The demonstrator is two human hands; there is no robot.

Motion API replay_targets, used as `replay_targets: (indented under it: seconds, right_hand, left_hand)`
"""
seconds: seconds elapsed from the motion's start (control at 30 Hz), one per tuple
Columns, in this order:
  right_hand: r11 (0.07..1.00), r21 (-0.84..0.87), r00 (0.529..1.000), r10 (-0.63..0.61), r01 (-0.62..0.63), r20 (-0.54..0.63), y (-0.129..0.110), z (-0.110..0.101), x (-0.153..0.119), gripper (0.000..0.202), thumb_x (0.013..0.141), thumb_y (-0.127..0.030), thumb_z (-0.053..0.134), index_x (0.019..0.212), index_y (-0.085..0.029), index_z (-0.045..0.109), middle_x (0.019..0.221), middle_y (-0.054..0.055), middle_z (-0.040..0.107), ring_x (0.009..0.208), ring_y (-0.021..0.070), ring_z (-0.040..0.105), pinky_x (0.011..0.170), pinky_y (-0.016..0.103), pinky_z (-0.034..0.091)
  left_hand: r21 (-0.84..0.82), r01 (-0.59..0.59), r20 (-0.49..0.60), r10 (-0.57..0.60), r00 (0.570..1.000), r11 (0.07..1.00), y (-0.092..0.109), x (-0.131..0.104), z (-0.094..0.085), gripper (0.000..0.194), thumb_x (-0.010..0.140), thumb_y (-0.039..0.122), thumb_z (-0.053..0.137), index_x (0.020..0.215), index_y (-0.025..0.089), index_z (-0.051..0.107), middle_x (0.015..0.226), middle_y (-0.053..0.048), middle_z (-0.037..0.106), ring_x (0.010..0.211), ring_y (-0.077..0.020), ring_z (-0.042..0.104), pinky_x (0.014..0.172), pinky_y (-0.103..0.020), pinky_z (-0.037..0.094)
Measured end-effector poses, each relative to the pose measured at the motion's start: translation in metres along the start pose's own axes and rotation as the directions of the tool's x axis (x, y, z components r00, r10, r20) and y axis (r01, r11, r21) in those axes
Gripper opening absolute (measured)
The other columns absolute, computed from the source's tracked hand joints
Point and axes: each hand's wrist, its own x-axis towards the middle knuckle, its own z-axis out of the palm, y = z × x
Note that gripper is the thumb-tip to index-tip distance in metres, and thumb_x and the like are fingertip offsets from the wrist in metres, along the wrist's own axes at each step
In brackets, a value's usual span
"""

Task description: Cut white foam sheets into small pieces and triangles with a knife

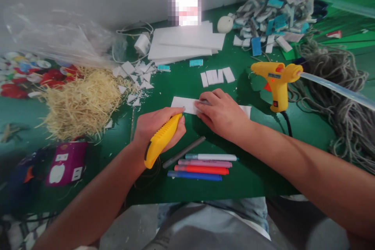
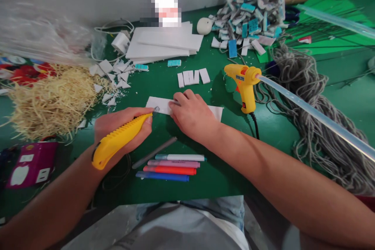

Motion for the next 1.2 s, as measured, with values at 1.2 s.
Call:
replay_targets:
  seconds: [1.2]
  right_hand:
    - [1.000, 0.003, 0.998, -0.031, 0.031, -0.054, 0.004, 0.002, -0.002, 0.032, 0.109, -0.023, 0.049, 0.124, -0.013, 0.076, 0.122, 0.020, 0.072, 0.109, 0.0307, 0.055, 0.084, 0.043, 0.049]
  left_hand:
    - [-0.116, 0.142, 0.000, -0.143, 0.990, 0.983, -0.009, 0.008, 0.014, 0.024, 0.099, 0.034, 0.071, 0.119, 0.022, 0.078, 0.114, -0.006, 0.084, 0.096, -0.0235, 0.083, 0.093, -0.032, 0.069]
